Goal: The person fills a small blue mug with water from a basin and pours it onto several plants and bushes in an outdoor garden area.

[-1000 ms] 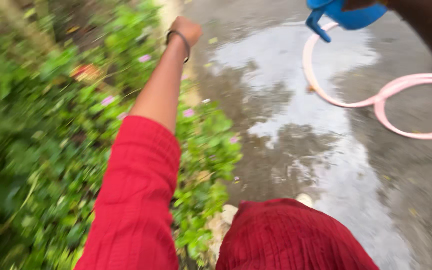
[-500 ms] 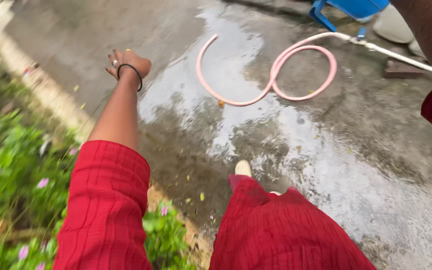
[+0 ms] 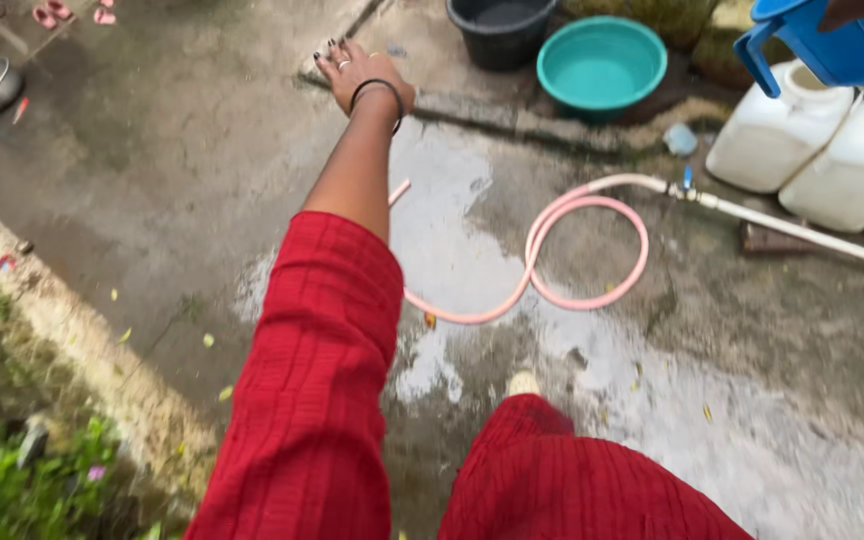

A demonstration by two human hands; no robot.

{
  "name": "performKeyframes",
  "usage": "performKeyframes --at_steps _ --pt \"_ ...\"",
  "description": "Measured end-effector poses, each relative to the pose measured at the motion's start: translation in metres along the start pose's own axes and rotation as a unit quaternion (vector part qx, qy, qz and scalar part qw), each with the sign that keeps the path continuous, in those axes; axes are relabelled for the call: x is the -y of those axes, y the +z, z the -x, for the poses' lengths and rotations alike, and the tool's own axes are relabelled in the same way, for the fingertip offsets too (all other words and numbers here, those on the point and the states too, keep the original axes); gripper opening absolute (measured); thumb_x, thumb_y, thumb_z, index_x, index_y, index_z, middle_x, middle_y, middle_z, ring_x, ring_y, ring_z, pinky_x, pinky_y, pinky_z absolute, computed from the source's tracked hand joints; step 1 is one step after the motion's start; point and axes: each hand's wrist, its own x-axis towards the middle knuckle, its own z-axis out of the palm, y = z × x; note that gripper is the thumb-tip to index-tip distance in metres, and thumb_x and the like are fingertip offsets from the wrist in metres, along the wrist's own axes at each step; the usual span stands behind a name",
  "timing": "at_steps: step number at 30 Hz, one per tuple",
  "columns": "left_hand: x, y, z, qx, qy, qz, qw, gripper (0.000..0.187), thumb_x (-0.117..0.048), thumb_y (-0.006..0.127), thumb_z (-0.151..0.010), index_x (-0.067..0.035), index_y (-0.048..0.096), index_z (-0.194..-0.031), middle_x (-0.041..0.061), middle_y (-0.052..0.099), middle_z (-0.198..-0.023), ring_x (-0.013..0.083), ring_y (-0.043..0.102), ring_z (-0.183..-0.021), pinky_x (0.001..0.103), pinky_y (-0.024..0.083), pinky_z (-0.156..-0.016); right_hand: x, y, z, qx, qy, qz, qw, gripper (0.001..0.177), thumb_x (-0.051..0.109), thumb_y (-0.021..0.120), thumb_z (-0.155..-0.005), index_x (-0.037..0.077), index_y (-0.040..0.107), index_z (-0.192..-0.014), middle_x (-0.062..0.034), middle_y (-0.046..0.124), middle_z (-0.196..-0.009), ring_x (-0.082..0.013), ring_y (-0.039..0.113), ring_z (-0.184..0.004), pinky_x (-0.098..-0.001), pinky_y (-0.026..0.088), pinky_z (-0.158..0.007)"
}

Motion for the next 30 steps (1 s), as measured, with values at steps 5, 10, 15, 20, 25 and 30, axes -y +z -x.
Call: performKeyframes --at_steps 5,10,15,20,25,30 --pt "-0.047 -0.050 -0.072 0.024 0.012 0.016 1.000 0.059 -0.039 0.059 -0.090 -0.014 0.055 -0.143 0.020 0.024 -0.164 0.0391 0.014 -0.154 0.058 0.005 -0.121 -0.036 -0.010 -0.068 0.004 0.018 -0.017 1.000 0.071 0.038 0.089 -0.066 -0.002 0.072 -0.122 -0.0243 0.075 -0.100 -0.0366 0.076 -0.080 -0.0462 0.064 -0.070" --pt "-0.087 -0.050 -0.120 -0.022 0.044 0.033 0.998 0.056 -0.034 0.062 -0.093 -0.010 0.061 -0.143 0.018 0.030 -0.167 0.0373 0.018 -0.158 0.051 0.007 -0.128 -0.067 0.022 -0.123 0.004 0.030 -0.037 0.999 0.075 0.038 0.090 -0.065 -0.003 0.072 -0.126 -0.0251 0.075 -0.102 -0.0371 0.076 -0.081 -0.0463 0.064 -0.070" --pt "-0.102 0.003 -0.164 -0.049 0.056 0.060 0.995 0.061 -0.034 0.061 -0.087 -0.009 0.055 -0.143 0.017 0.027 -0.164 0.0359 0.016 -0.154 0.051 0.004 -0.125 -0.084 0.062 -0.165 0.017 0.057 0.010 0.998 0.068 0.048 0.094 -0.069 0.000 0.078 -0.115 -0.0221 0.079 -0.097 -0.0335 0.080 -0.081 -0.0419 0.068 -0.073" --pt "-0.069 0.048 -0.212 0.001 0.026 0.001 1.000 0.058 -0.029 0.058 -0.086 -0.011 0.055 -0.141 0.017 0.023 -0.163 0.0355 0.012 -0.153 0.052 0.001 -0.123 -0.076 0.093 -0.222 0.049 0.038 -0.010 0.998 0.065 0.049 0.093 -0.071 0.001 0.079 -0.112 -0.0211 0.079 -0.094 -0.0329 0.079 -0.079 -0.0418 0.067 -0.072" --pt "-0.015 0.054 -0.276 0.057 -0.057 0.028 0.996 0.056 -0.034 0.056 -0.091 -0.013 0.059 -0.143 0.015 0.028 -0.166 0.0326 0.018 -0.157 0.052 0.008 -0.127 -0.069 0.106 -0.309 0.063 0.022 -0.011 0.998 0.061 0.050 0.091 -0.073 0.002 0.080 -0.109 -0.0198 0.079 -0.090 -0.0322 0.079 -0.077 -0.0417 0.066 -0.071" --pt "-0.014 0.068 -0.327 0.076 -0.077 -0.005 0.994 0.059 -0.039 0.057 -0.089 -0.015 0.056 -0.142 0.018 0.028 -0.163 0.0362 0.019 -0.153 0.055 0.007 -0.122 -0.097 0.127 -0.356 0.074 0.012 -0.009 0.997 0.058 0.051 0.089 -0.075 0.003 0.081 -0.105 -0.0186 0.079 -0.087 -0.0314 0.078 -0.074 -0.0415 0.066 -0.070"
